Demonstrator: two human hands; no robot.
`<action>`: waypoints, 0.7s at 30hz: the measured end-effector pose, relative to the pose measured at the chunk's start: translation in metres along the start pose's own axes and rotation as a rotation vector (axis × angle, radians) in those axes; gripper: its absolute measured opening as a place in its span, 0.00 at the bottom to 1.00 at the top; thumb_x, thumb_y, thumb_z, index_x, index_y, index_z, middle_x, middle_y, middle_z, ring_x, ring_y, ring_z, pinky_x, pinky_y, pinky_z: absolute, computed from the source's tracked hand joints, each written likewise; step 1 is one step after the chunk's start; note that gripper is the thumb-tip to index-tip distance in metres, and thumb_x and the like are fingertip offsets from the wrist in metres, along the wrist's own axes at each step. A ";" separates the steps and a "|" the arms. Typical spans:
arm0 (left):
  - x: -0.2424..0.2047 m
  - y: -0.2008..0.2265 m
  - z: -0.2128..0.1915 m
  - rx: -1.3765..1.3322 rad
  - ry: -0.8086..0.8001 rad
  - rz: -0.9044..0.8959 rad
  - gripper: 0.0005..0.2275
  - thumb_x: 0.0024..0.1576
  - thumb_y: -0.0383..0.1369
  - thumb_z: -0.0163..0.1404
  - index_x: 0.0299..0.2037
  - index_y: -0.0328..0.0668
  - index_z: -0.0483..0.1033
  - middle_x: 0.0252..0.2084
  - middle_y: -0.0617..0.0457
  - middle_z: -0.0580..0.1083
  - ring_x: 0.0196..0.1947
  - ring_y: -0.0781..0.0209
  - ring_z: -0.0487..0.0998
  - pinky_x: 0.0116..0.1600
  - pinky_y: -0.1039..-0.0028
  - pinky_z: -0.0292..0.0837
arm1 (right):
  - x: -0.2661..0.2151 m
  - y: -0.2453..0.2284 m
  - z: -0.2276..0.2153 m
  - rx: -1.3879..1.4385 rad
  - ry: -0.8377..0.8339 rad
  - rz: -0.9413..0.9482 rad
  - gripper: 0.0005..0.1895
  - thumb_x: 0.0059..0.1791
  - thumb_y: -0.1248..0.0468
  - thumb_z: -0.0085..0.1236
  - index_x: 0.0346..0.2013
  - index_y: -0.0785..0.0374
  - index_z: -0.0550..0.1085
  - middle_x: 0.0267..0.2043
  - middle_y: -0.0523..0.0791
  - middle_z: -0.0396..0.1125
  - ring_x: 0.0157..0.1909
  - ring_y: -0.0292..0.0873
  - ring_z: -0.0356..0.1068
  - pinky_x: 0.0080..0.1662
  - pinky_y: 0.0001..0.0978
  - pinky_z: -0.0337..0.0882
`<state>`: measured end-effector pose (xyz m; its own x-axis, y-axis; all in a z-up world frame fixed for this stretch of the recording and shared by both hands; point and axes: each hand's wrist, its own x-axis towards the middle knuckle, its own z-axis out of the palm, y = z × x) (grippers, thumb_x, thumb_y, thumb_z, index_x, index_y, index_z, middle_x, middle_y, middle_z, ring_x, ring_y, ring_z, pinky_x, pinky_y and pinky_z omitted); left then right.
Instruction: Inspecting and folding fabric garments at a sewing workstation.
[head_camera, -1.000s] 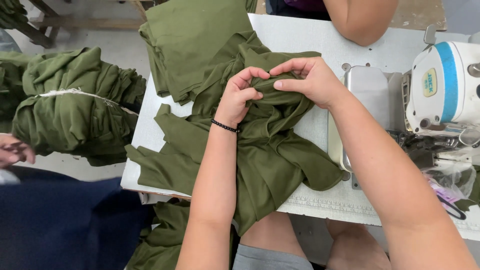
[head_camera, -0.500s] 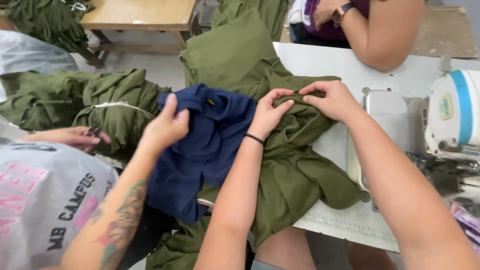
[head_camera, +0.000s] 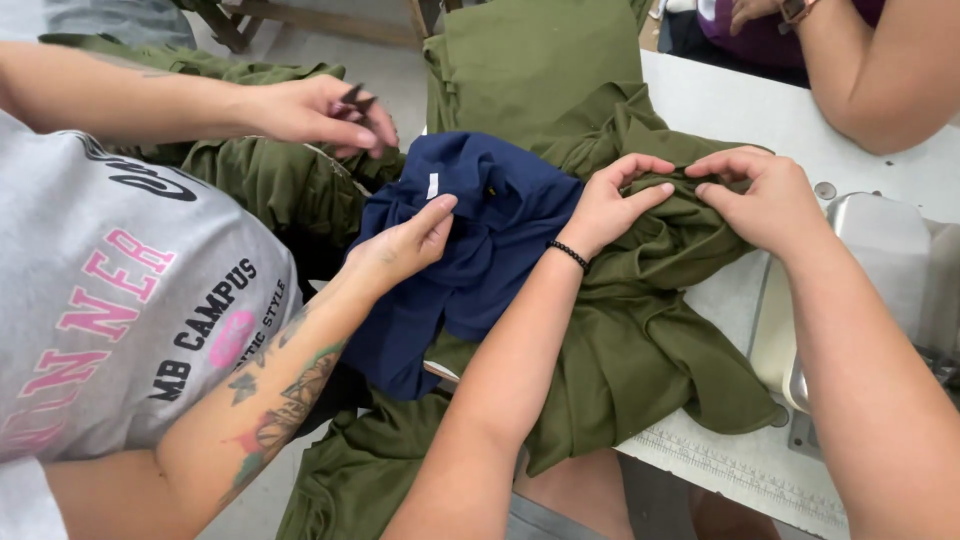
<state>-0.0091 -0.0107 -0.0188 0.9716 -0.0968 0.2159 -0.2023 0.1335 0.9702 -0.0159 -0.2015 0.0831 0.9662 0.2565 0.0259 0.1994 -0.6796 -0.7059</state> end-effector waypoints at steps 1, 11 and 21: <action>0.000 0.000 0.000 -0.002 0.009 -0.008 0.09 0.55 0.31 0.60 0.46 0.47 0.80 0.48 0.58 0.80 0.50 0.66 0.79 0.60 0.74 0.73 | -0.001 -0.002 0.000 -0.004 -0.005 0.029 0.12 0.49 0.66 0.58 0.46 0.52 0.81 0.51 0.38 0.72 0.45 0.36 0.66 0.52 0.29 0.65; 0.000 -0.004 0.000 -0.038 0.026 0.009 0.09 0.56 0.33 0.60 0.45 0.47 0.80 0.47 0.58 0.80 0.49 0.66 0.79 0.60 0.75 0.74 | -0.003 -0.007 0.002 -0.015 0.014 0.049 0.09 0.52 0.64 0.61 0.47 0.52 0.81 0.51 0.39 0.71 0.45 0.36 0.65 0.49 0.30 0.66; 0.000 -0.005 0.001 -0.038 0.025 0.027 0.08 0.55 0.33 0.60 0.44 0.48 0.81 0.46 0.60 0.80 0.49 0.68 0.79 0.60 0.76 0.74 | -0.008 -0.023 0.001 -0.065 0.010 0.200 0.09 0.52 0.58 0.63 0.47 0.45 0.81 0.42 0.37 0.70 0.41 0.34 0.64 0.47 0.29 0.64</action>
<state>-0.0083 -0.0121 -0.0233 0.9689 -0.0677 0.2382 -0.2237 0.1731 0.9591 -0.0281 -0.1873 0.0981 0.9891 0.1058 -0.1027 0.0136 -0.7591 -0.6509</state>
